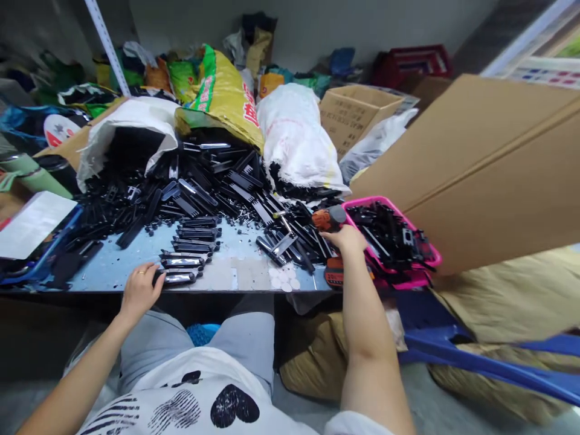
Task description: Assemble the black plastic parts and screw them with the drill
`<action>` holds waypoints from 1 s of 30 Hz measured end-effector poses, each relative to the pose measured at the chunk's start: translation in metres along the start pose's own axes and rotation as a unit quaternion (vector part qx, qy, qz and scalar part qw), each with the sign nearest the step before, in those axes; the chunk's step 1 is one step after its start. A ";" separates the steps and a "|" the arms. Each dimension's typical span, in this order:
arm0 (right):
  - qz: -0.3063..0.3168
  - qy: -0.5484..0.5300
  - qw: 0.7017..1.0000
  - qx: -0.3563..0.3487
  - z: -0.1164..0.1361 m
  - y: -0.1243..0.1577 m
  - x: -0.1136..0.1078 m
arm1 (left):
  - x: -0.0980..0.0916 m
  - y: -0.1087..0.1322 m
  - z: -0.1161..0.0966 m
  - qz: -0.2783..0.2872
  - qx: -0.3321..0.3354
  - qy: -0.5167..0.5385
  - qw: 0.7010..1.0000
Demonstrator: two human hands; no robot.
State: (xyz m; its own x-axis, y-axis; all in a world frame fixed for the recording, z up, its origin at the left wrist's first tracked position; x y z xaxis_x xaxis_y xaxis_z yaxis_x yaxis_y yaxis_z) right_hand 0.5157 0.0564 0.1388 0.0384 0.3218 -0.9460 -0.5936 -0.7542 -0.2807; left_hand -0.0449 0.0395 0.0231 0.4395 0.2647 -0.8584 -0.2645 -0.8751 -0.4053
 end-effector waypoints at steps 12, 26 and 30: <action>0.176 -0.031 0.853 -0.490 0.354 0.116 0.117 | -0.014 0.016 0.027 -0.076 -0.104 0.134 0.983; 0.486 0.005 0.729 -0.482 0.385 0.142 0.153 | 0.059 0.084 -0.030 -0.051 -0.545 0.717 0.431; 0.542 -0.008 0.678 -0.497 0.373 0.205 0.144 | 0.059 0.090 -0.034 -0.177 -0.515 0.766 0.343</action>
State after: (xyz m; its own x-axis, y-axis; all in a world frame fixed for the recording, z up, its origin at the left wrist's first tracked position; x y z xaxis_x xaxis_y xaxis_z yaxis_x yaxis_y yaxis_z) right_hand 0.0999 0.1615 0.0054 -0.0011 -0.7297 -0.6838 0.5692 -0.5627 0.5995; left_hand -0.0135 -0.0372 -0.0528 0.4319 0.5945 0.6783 0.1347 -0.7861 0.6032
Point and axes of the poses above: each hand's wrist, its own y-axis away from the middle knuckle, its own x-axis out of the palm, z = x × y, the point moved 6 cm from there along -y, towards the middle knuckle, and after that the axes turned 8 degrees about y, right-handed, at the moved point
